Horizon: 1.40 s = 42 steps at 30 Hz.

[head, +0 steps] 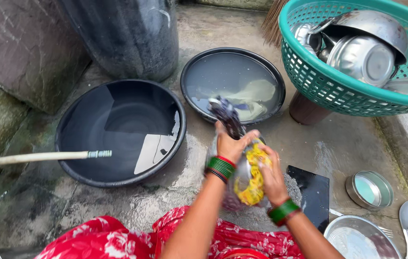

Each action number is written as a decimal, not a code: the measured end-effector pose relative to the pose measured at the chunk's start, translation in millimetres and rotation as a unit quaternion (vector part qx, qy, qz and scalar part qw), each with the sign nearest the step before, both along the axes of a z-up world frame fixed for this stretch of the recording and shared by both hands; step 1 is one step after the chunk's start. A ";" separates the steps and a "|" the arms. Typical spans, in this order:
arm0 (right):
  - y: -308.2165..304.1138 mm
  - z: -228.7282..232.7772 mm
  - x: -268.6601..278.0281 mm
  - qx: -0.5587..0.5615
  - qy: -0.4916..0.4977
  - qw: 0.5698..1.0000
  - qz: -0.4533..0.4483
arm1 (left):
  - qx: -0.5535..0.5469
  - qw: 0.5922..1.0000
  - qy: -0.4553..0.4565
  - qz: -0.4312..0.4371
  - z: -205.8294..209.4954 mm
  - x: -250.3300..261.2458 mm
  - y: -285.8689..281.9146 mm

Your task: The person washes a pressure cooker and its lid by hand using a scrubber and a cloth.

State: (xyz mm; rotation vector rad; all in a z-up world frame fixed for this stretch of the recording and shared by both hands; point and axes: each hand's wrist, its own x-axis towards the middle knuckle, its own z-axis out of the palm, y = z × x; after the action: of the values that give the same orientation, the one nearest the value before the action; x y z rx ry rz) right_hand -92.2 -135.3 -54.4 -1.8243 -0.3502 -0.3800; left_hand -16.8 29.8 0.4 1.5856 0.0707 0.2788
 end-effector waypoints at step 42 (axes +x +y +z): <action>-34.1 -82.7 -30.1 -0.497 0.049 0.836 0.226 | -0.075 0.997 -0.009 0.011 -14.1 22.7 7.5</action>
State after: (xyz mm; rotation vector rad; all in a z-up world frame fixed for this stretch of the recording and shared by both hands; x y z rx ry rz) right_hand -122.3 -169.5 -137.1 -2.6466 -1.0224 0.3120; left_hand 5.9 37.3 -13.7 1.4335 0.0922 0.2978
